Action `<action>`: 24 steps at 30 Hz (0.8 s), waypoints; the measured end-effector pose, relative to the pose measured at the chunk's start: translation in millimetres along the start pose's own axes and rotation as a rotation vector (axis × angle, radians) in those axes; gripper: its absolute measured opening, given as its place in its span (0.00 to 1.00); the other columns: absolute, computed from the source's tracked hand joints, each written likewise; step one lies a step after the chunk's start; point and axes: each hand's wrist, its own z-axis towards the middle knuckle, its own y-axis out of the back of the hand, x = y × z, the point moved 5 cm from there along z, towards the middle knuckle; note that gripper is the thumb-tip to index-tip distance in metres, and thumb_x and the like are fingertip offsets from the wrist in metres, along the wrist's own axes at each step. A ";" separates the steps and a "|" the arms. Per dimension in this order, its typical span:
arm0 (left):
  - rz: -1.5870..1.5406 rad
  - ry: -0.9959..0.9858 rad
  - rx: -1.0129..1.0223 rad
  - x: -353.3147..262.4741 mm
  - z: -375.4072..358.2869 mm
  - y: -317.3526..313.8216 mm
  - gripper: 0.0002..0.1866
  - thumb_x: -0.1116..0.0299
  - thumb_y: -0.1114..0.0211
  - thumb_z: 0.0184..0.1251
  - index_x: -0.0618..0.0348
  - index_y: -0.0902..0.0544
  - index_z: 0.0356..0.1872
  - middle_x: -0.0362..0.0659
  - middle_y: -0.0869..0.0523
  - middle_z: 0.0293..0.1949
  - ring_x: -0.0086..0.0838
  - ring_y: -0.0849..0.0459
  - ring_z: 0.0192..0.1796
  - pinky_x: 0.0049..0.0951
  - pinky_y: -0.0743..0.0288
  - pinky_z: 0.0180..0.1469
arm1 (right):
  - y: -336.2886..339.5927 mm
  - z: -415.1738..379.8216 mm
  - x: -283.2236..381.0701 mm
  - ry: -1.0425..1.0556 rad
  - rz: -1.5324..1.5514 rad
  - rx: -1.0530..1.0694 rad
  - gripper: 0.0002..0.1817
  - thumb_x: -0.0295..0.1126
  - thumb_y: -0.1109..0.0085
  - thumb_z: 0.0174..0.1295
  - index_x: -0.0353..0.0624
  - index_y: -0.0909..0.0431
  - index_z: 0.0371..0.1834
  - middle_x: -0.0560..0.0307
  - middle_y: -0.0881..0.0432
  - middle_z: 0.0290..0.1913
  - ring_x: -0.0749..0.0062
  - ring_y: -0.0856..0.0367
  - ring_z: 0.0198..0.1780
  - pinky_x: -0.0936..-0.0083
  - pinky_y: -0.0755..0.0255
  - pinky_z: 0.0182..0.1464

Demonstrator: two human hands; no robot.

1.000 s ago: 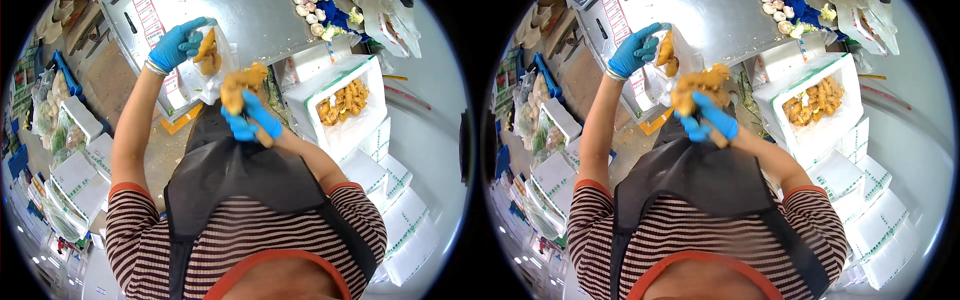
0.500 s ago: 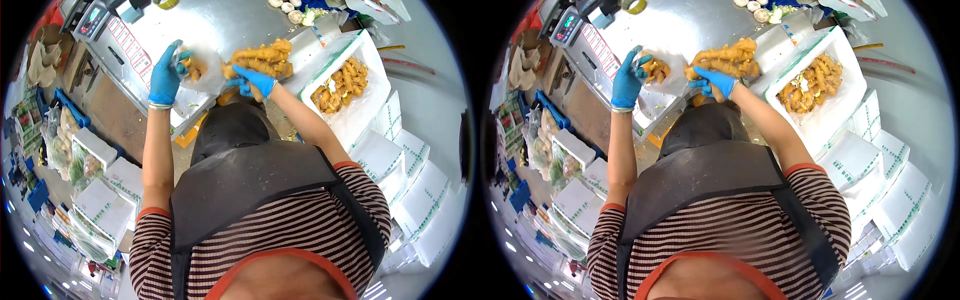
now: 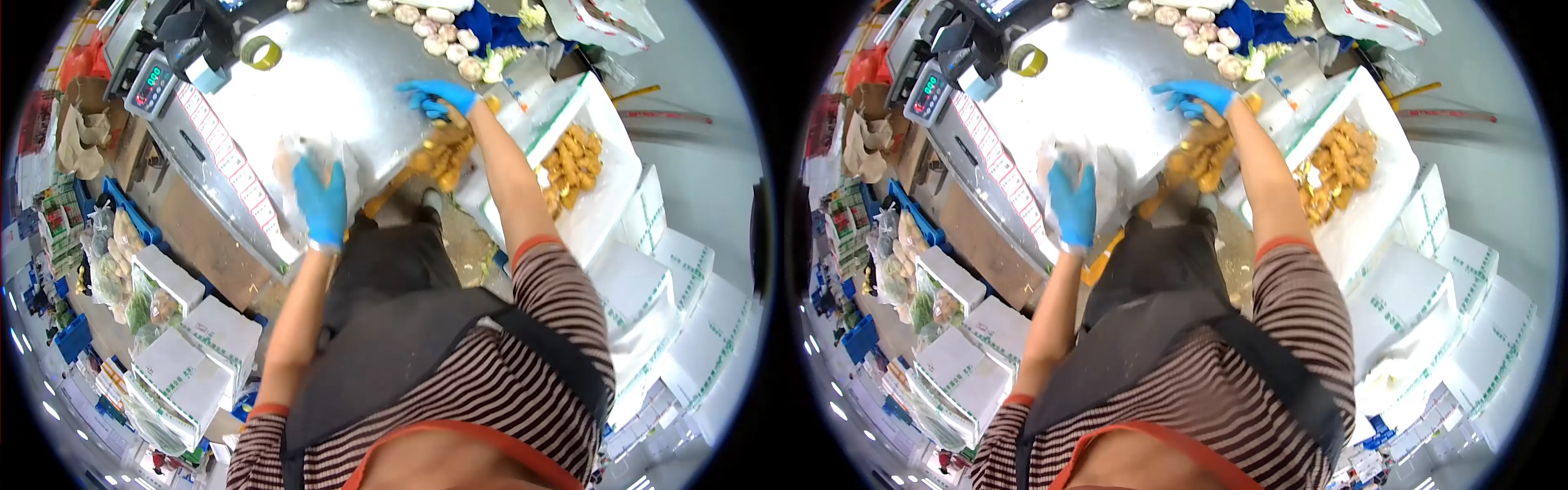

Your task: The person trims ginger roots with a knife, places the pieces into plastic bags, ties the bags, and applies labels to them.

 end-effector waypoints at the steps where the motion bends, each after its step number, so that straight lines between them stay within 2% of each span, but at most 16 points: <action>1: 0.040 0.016 -0.112 -2.6 -6.9 5.5 0.27 0.65 0.33 0.66 0.68 0.30 0.62 0.54 0.24 0.56 0.42 0.24 0.58 0.38 0.31 0.62 | 19.3 4.1 1.1 0.095 0.187 -0.013 0.26 0.46 0.51 0.73 0.45 0.29 0.68 0.64 0.19 0.38 0.88 0.42 0.19 0.88 0.41 0.25; 3: 0.099 -0.002 -0.220 -10.0 -15.5 15.6 0.26 0.70 0.32 0.62 0.71 0.29 0.59 0.56 0.24 0.56 0.46 0.26 0.60 0.41 0.35 0.65 | 20.9 8.8 6.3 0.155 0.143 0.087 0.24 0.44 0.52 0.73 0.47 0.29 0.69 0.66 0.20 0.38 0.89 0.37 0.23 0.91 0.40 0.27; 5: 0.249 -0.235 -0.418 -46.0 -32.6 21.9 0.25 0.73 0.32 0.60 0.71 0.28 0.57 0.56 0.23 0.53 0.46 0.25 0.59 0.44 0.33 0.63 | 26.1 4.3 3.8 0.201 0.053 0.093 0.23 0.41 0.53 0.74 0.49 0.28 0.69 0.66 0.20 0.38 0.90 0.35 0.24 0.93 0.40 0.26; 6: 0.134 -0.364 -0.235 -62.4 -51.1 16.5 0.22 0.75 0.32 0.58 0.69 0.25 0.55 0.56 0.21 0.48 0.48 0.22 0.55 0.45 0.29 0.60 | 29.8 8.1 1.8 0.225 -0.020 0.055 0.22 0.39 0.54 0.74 0.50 0.28 0.69 0.66 0.20 0.37 0.91 0.35 0.23 0.93 0.40 0.25; 7: 0.013 -0.130 0.243 -42.3 -93.8 -26.2 0.18 0.75 0.31 0.60 0.66 0.21 0.52 0.48 0.19 0.46 0.45 0.21 0.52 0.36 0.29 0.60 | 27.2 6.4 0.0 0.206 -0.023 0.042 0.22 0.38 0.54 0.74 0.50 0.28 0.69 0.65 0.21 0.37 0.91 0.35 0.22 0.93 0.40 0.24; 8: -0.291 -0.432 0.399 -82.5 -101.4 -41.6 0.18 0.77 0.28 0.55 0.65 0.18 0.48 0.46 0.16 0.45 0.45 0.19 0.52 0.37 0.27 0.59 | 24.1 4.4 -1.7 0.187 -0.026 0.029 0.22 0.36 0.55 0.73 0.51 0.28 0.69 0.65 0.21 0.36 0.91 0.35 0.22 0.92 0.39 0.24; 9: -0.264 -0.202 0.544 -42.9 -129.3 -96.3 0.27 0.63 0.28 0.59 0.62 0.22 0.58 0.48 0.20 0.56 0.44 0.24 0.61 0.47 0.33 0.64 | 15.3 2.5 2.7 0.144 0.043 0.035 0.22 0.35 0.55 0.73 0.52 0.28 0.69 0.64 0.20 0.36 0.91 0.35 0.22 0.92 0.38 0.24; 11: -0.770 1.342 0.461 78.2 -156.0 -234.0 0.36 0.41 0.36 0.62 0.53 0.29 0.66 0.49 0.29 0.67 0.45 0.33 0.70 0.58 0.43 0.68 | 12.1 6.3 9.1 0.113 0.086 0.034 0.23 0.33 0.56 0.72 0.53 0.28 0.69 0.64 0.20 0.36 0.91 0.33 0.23 0.91 0.37 0.24; 13: -0.899 1.334 0.480 128.6 -129.8 -317.6 0.38 0.37 0.41 0.63 0.48 0.32 0.68 0.48 0.30 0.68 0.44 0.36 0.71 0.57 0.46 0.70 | 20.6 12.4 3.3 0.065 0.008 0.058 0.23 0.33 0.56 0.71 0.55 0.28 0.69 0.63 0.20 0.36 0.91 0.33 0.23 0.90 0.36 0.24; 15: -1.059 1.359 0.503 143.9 -126.0 -404.4 0.39 0.32 0.46 0.63 0.43 0.34 0.70 0.46 0.31 0.68 0.43 0.39 0.72 0.56 0.50 0.72 | 23.3 13.9 5.1 0.264 -0.334 0.058 0.22 0.34 0.58 0.74 0.51 0.28 0.69 0.59 0.18 0.37 0.88 0.34 0.22 0.90 0.34 0.27; 17: -1.098 1.438 0.510 187.6 -181.0 -438.5 0.37 0.33 0.47 0.65 0.41 0.35 0.70 0.43 0.30 0.66 0.41 0.38 0.71 0.54 0.49 0.71 | 26.0 16.4 4.0 0.299 -0.333 0.160 0.21 0.32 0.60 0.74 0.46 0.28 0.68 0.55 0.16 0.41 0.86 0.34 0.23 0.87 0.30 0.30; 18: -1.087 1.478 0.511 219.8 -211.8 -443.6 0.34 0.37 0.46 0.67 0.42 0.33 0.69 0.41 0.28 0.64 0.39 0.36 0.69 0.54 0.45 0.69 | 29.0 23.8 -3.8 0.495 -0.330 0.143 0.21 0.30 0.59 0.74 0.46 0.28 0.68 0.53 0.15 0.45 0.86 0.32 0.24 0.88 0.30 0.30; 20: -0.981 1.660 0.472 250.9 -243.4 -418.2 0.23 0.49 0.44 0.72 0.47 0.25 0.61 0.39 0.23 0.58 0.35 0.28 0.61 0.50 0.37 0.65 | 30.0 17.9 -6.1 0.605 -0.334 0.129 0.22 0.26 0.58 0.73 0.46 0.28 0.68 0.50 0.15 0.51 0.86 0.29 0.27 0.90 0.30 0.31; 22: -0.928 1.596 0.557 262.6 -252.5 -366.4 0.22 0.51 0.43 0.71 0.48 0.24 0.61 0.40 0.20 0.56 0.34 0.24 0.58 0.45 0.34 0.62 | 18.9 8.4 7.7 0.411 -0.381 0.065 0.22 0.24 0.57 0.72 0.47 0.27 0.67 0.48 0.16 0.54 0.85 0.26 0.30 0.93 0.31 0.32; 23: -0.913 1.561 0.597 265.6 -254.2 -342.5 0.21 0.52 0.43 0.71 0.48 0.23 0.61 0.40 0.19 0.55 0.34 0.23 0.56 0.42 0.33 0.60 | 18.8 13.8 4.2 0.474 -0.470 0.040 0.20 0.27 0.58 0.74 0.47 0.24 0.65 0.48 0.16 0.53 0.84 0.26 0.29 0.91 0.30 0.32; 24: -0.895 1.531 0.635 265.5 -258.8 -316.1 0.21 0.53 0.43 0.71 0.48 0.22 0.60 0.41 0.18 0.53 0.34 0.21 0.55 0.39 0.31 0.59 | 21.4 21.9 -0.6 0.414 -0.331 0.061 0.18 0.32 0.55 0.73 0.46 0.22 0.62 0.48 0.15 0.51 0.81 0.24 0.29 0.87 0.28 0.33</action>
